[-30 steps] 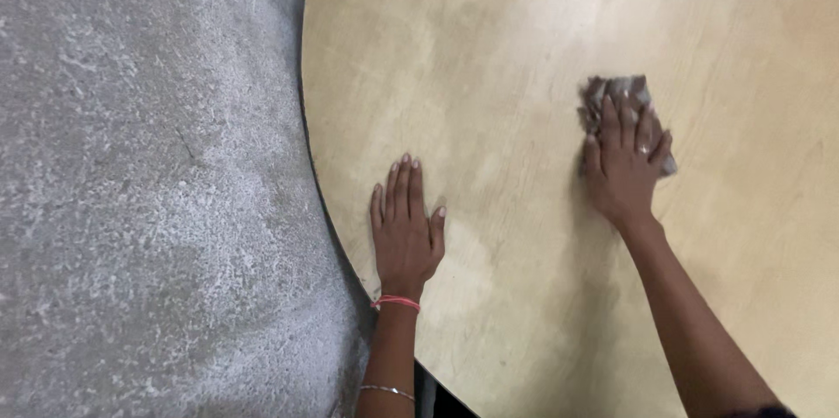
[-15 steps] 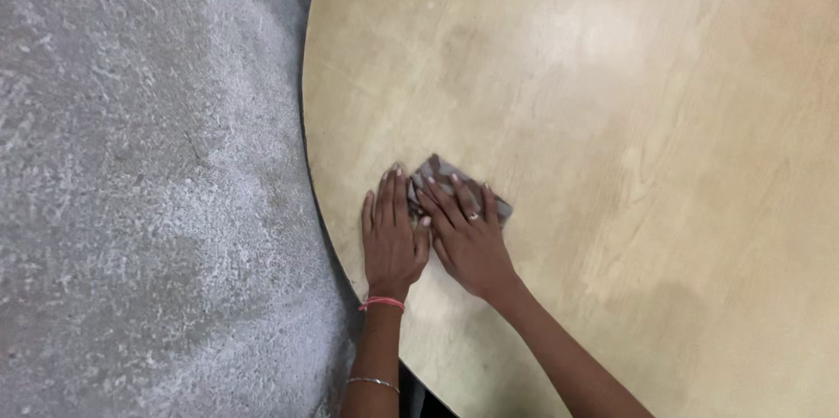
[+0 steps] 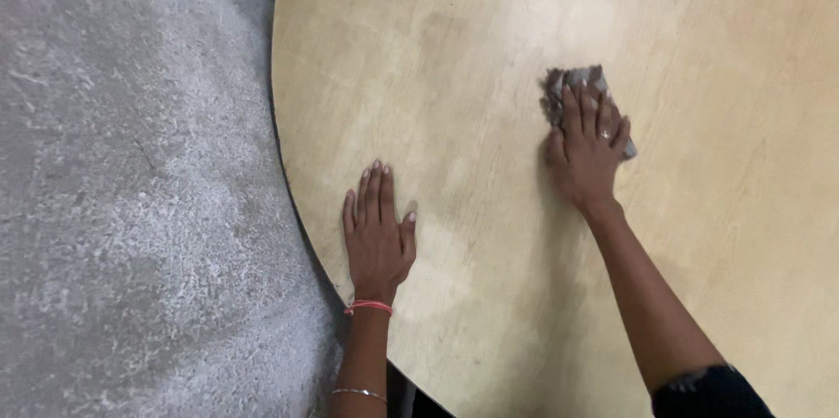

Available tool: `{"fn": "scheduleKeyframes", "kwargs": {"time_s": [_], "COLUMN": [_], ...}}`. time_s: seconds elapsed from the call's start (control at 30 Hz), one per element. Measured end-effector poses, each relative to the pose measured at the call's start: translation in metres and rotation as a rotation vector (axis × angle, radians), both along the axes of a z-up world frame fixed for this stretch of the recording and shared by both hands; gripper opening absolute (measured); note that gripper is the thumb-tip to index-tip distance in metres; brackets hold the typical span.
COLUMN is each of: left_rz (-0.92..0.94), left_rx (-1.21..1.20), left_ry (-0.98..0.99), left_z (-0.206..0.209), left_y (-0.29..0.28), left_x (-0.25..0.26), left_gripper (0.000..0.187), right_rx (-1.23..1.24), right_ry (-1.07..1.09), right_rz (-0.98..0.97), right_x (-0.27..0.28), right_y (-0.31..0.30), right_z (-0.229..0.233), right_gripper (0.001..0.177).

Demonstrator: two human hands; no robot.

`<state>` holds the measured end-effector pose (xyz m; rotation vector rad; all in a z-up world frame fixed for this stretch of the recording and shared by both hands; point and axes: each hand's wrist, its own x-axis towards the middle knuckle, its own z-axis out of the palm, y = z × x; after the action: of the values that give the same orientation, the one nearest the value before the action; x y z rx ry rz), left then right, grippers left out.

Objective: The person wipes a large round wooden table surface with a cloth, moving in circular and sweeping motions. They then pick up a spray bottle and apply liquid to the table before continuing to wipe the surface.

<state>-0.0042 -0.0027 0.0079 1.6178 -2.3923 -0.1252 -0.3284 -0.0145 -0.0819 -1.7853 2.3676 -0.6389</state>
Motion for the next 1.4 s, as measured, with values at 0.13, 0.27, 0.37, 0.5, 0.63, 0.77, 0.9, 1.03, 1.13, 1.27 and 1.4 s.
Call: {"fn": "scheduleKeyframes", "kwargs": {"time_s": [0.13,0.27,0.37,0.5,0.63,0.77,0.9,1.03,1.13,1.27,1.4], "left_rz": [0.005,-0.005,-0.012,0.002,0.002,0.014,0.012,0.007,0.016,0.022,-0.007], "left_rx": [-0.002,-0.006,-0.002,0.01,-0.008,-0.045,-0.054,-0.04,-0.029,-0.029,-0.055], "left_ry": [0.005,0.036,0.041,0.046,0.05,0.006,0.0,0.035,0.037,0.02,0.128], "left_z": [-0.003,-0.001,-0.001,-0.003,-0.003,-0.005,-0.006,-0.006,-0.007,-0.008,-0.013], "left_y": [0.0,0.001,0.001,0.001,0.001,0.002,0.001,0.0,0.001,0.001,0.002], "left_x": [0.001,0.002,0.003,0.002,0.002,0.0,0.0,0.001,0.001,0.002,0.006], "left_gripper": [0.071,0.07,0.07,0.069,0.066,0.064,0.065,0.066,0.065,0.064,0.068], "right_rx": [-0.036,-0.111,-0.192,-0.105,-0.081,-0.022,-0.078,-0.011,-0.036,-0.088,-0.031], "right_ry": [0.041,0.069,-0.025,-0.039,0.006,0.014,0.073,-0.032,-0.001,0.051,-0.031], "right_rz": [0.098,0.329,0.404,0.474,0.517,0.404,0.2,0.008,0.033,0.345,0.542], "right_x": [0.036,0.121,0.164,0.17,0.135,0.082,0.034,0.022,0.038,0.124,0.201], "right_y": [-0.051,-0.041,0.002,0.061,0.098,0.091,0.039,-0.042,-0.099,-0.119,-0.049], "right_z": [0.006,0.031,0.055,0.068,0.055,0.028,0.009,0.002,0.007,0.026,0.056], "right_gripper": [0.067,0.064,0.065,0.066,0.066,0.065,0.064,0.065,0.067,0.065,0.058]}}
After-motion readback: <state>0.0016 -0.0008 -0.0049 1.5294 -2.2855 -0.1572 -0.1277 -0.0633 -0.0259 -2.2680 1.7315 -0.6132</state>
